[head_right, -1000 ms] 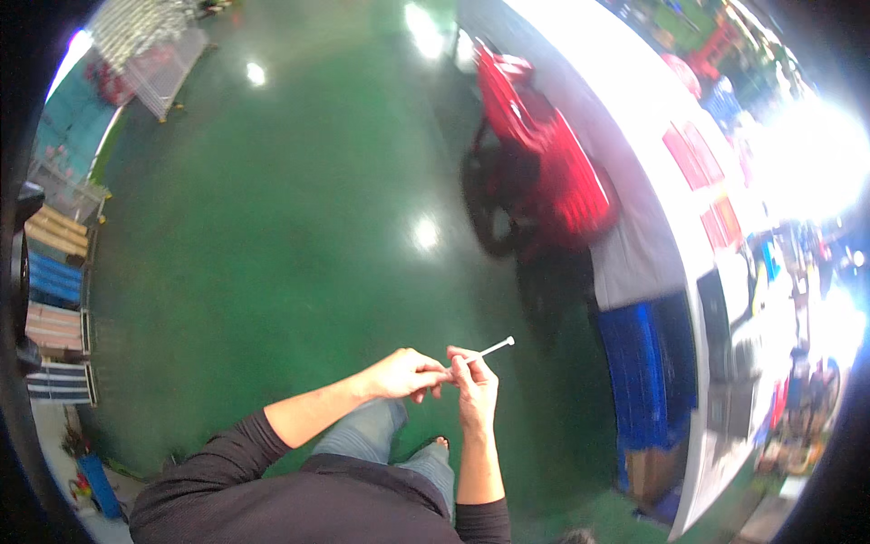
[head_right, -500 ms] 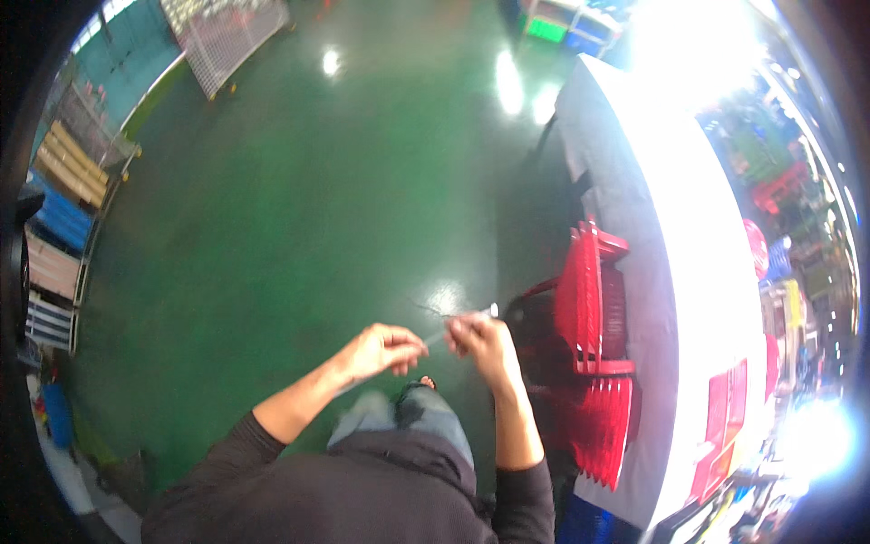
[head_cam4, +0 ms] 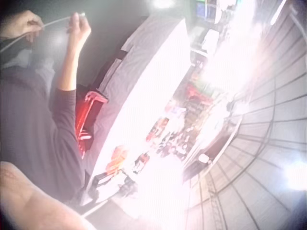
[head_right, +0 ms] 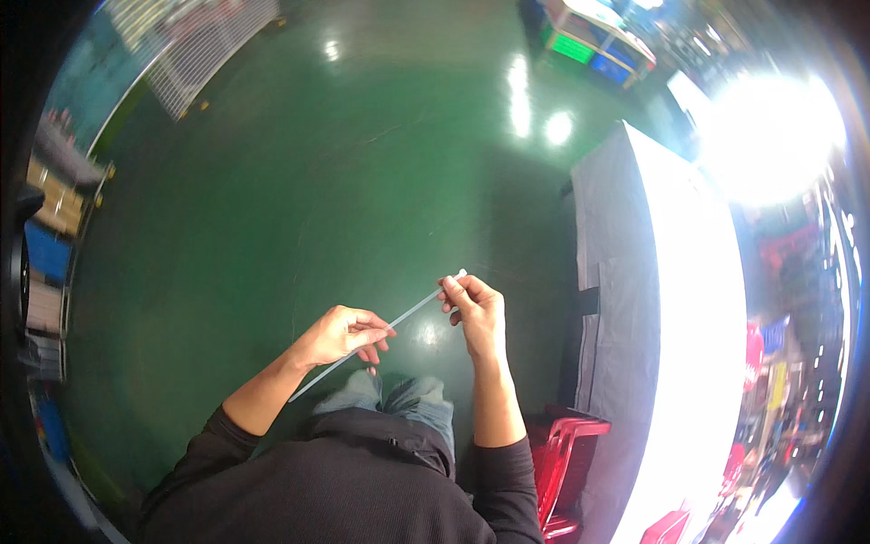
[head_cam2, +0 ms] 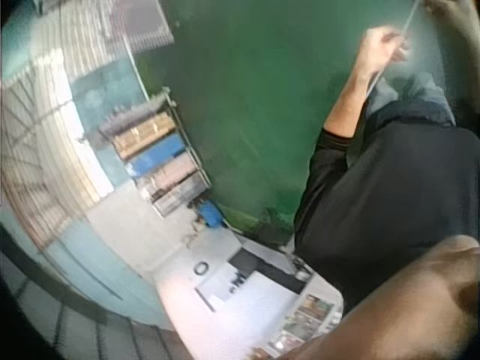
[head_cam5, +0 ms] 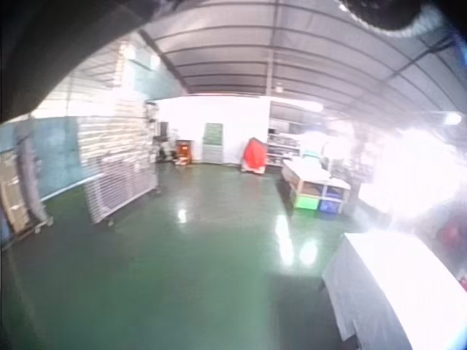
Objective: The person retrieves zip ties from a cabinet, then moves to a workbench to bundle and secure a set of electrical wires using the zip ties and scissors.
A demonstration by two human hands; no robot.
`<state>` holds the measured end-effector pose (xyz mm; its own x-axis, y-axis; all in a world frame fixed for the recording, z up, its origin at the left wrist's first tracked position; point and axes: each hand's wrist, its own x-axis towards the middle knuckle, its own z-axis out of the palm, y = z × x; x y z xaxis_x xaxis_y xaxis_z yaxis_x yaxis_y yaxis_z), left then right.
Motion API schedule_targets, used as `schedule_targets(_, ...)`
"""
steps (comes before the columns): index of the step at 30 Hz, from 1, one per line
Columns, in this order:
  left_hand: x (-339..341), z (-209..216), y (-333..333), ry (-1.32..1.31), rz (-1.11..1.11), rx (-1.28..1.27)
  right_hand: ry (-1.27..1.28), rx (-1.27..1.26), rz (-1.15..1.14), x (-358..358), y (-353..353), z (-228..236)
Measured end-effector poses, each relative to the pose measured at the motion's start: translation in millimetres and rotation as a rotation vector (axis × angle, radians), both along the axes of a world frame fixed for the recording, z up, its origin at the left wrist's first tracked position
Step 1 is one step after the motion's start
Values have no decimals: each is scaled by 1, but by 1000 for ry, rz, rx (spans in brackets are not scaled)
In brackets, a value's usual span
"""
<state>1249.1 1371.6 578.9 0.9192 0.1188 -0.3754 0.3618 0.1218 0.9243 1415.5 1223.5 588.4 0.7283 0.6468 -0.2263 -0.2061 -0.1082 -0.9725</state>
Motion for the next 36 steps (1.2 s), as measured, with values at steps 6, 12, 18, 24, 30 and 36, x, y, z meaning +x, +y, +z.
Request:
schedule_targets(6, 200, 3, 125, 36, -170, -240, 84, 46, -185, 192, 90, -15)
schedule_targets(12, 335, 16, 218, 143, -25, -356, 209, 60, -264, 395, 202, -35)
schedule_targets(18, 371, 14, 239, 111, 89, -292, 269, 120, -137, 471, 256, -29)
schedule_targets(24, 352, 25, 217, 60, -89, -208, 133, 152, -98, 413, 215, 0)
schedule_targets(30, 356, 75, 135, -37, -177, -343, 128, 289, -145, 305, 120, 53)
schedule_targets(36, 341, 74, 73, -29, -10, -100, -44, 164, -103, 269, 63, 59)
